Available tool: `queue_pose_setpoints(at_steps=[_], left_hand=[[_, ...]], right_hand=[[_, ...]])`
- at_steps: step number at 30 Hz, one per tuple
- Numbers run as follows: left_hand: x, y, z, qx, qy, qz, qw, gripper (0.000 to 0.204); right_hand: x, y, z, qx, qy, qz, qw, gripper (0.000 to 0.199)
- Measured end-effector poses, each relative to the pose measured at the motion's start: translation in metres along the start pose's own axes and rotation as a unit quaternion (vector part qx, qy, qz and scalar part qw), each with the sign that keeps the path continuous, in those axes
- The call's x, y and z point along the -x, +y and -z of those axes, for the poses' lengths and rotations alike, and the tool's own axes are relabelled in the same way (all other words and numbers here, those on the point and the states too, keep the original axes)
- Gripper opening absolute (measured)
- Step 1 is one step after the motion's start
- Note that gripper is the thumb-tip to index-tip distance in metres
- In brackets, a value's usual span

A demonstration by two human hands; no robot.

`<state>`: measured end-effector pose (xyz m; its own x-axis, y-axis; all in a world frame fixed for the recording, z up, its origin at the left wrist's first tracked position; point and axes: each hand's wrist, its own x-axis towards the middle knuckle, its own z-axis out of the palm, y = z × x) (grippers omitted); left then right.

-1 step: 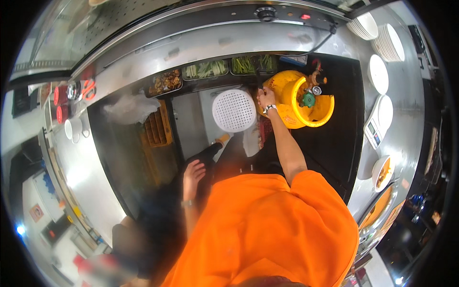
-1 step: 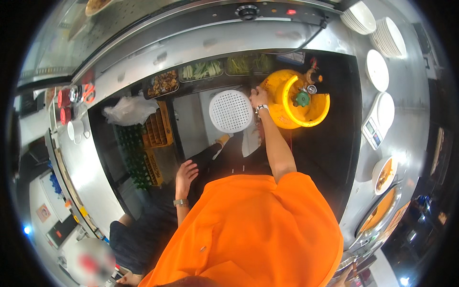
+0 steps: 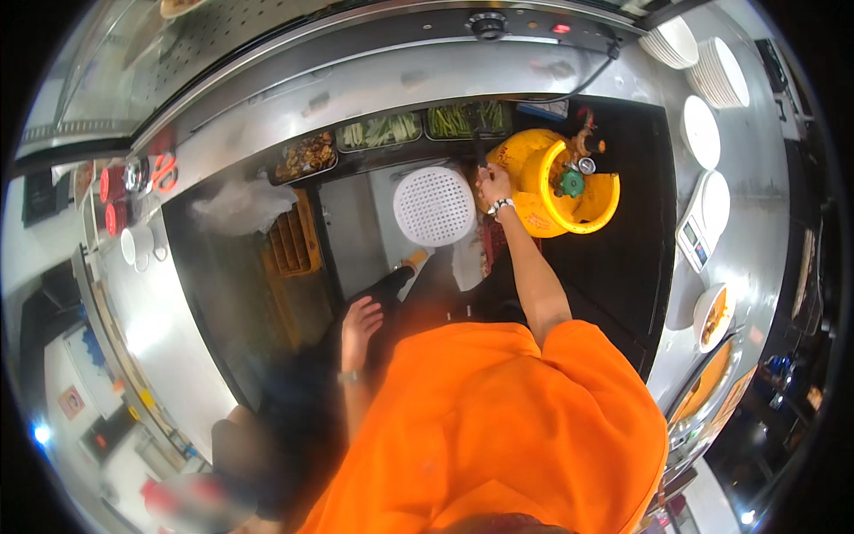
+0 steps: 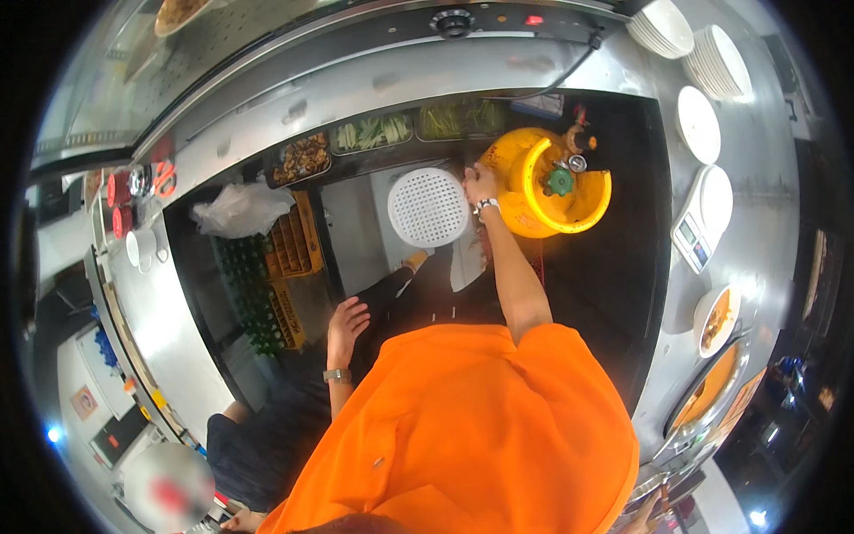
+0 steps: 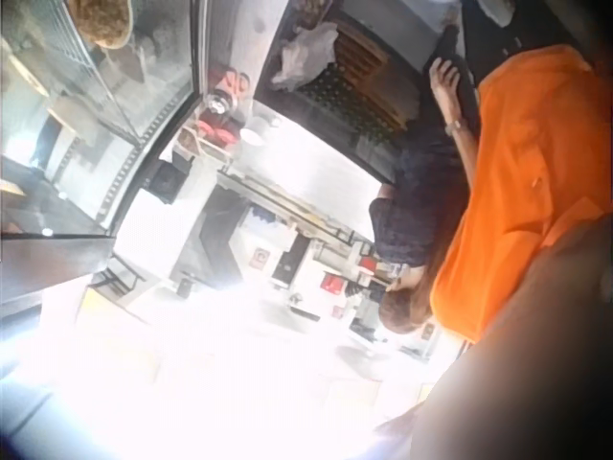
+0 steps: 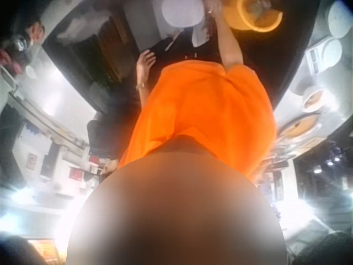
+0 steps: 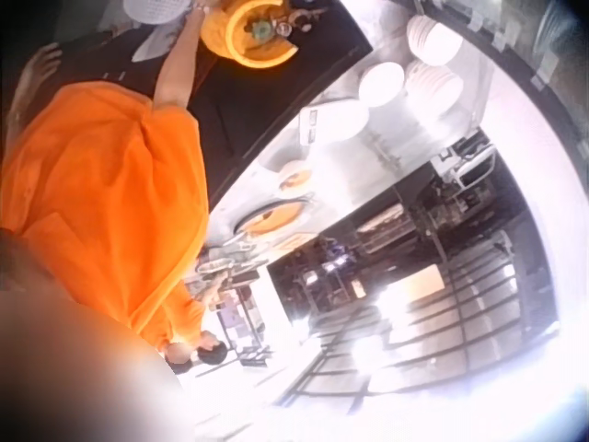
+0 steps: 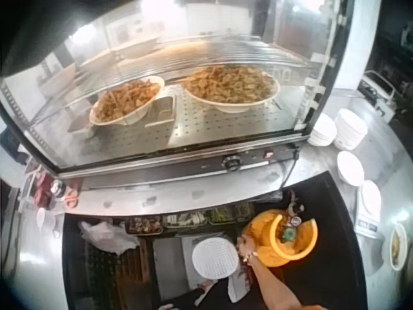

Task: The person assembles a noodle bowl by adding cooked meat, broth, and vegetables into a bowl using tongs and a ladle. They then hand the completed bowl to a customer.

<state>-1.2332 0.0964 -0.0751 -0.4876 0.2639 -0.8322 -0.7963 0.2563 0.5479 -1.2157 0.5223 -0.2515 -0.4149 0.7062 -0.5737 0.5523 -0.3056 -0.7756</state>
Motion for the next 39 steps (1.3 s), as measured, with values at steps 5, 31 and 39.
queue_pose_setpoints(at_steps=[5,31,39], left_hand=[[-0.031,0.019,-0.007,-0.012,-0.025,0.008,1.000,0.047],[-0.264,0.054,-0.201,-0.446,-0.335,0.032,0.829,0.041],[-0.228,0.010,-0.107,-0.440,-0.258,0.105,0.854,0.030]], right_hand=[[0.074,-0.003,0.031,-0.031,-0.043,0.050,0.997,0.022],[0.460,-0.043,0.453,0.257,0.515,-0.016,0.818,0.031],[0.436,-0.050,0.457,0.362,0.511,-0.033,0.779,0.031]])
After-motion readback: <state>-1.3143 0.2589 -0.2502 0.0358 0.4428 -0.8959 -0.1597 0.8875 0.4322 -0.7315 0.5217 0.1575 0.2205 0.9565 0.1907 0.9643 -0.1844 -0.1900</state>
